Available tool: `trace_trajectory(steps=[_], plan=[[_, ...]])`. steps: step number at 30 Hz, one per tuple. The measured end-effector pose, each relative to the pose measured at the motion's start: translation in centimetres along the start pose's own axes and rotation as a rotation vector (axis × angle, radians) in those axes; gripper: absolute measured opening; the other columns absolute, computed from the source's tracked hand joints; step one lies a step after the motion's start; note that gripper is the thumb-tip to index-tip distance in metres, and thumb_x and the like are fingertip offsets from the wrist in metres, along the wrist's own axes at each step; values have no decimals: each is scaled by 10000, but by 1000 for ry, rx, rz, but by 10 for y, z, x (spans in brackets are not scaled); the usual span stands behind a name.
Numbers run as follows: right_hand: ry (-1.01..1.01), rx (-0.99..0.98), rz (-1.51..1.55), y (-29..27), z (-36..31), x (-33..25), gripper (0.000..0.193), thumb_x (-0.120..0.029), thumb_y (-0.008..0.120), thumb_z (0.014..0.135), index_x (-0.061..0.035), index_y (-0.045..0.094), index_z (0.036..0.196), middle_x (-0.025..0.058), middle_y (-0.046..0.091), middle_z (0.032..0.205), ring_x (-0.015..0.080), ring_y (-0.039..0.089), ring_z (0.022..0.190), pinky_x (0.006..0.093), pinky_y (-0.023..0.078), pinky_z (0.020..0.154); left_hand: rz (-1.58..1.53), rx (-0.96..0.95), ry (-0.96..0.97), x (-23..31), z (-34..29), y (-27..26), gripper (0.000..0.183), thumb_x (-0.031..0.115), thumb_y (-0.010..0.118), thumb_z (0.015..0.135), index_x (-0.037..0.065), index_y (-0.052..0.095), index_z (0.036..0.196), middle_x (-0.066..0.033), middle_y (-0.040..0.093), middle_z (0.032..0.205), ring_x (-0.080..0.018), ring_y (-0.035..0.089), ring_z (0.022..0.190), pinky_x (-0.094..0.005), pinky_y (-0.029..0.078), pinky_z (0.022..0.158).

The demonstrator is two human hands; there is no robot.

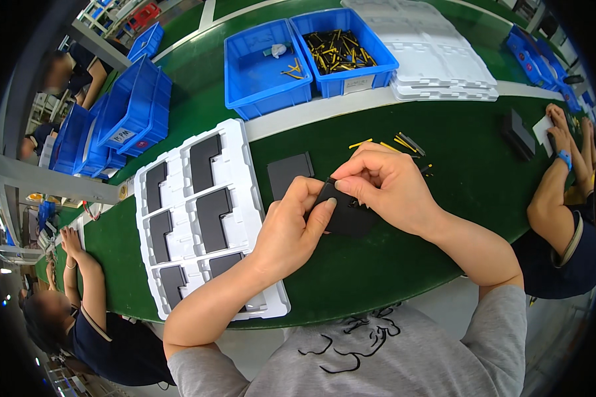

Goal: The person inserts small yellow pins into slots on dark gray rectangular components at a green assembly table. They pick up each component, insert several pins, and place the component back into a white foam tray. Other workers are visible in the background performing similar tasks.

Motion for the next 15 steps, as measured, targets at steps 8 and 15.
trace_trajectory(steps=[8,15], plan=[[207,-149,123,-2,4,-2,157,-147,642,906,-10,603,841,-13,562,649,43,495,558,216,405,507,19,-21,6,-7,0,-4,124,72,484,989,3,445,1085,-46,630,909,-59,563,819,-218,477,705],[179,-178,241,0,6,7,206,-198,607,938,-22,589,831,-7,552,662,34,483,557,203,380,491,-161,-27,27,-7,1,-4,142,78,459,998,3,443,1118,-65,622,956,-75,576,812,-228,484,688]])
Point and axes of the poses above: each hand's wrist, its own z-axis towards the middle knuckle, its own y-axis out of the palm, x = y × z, the point moved 2 cm from there along z, towards the middle knuckle
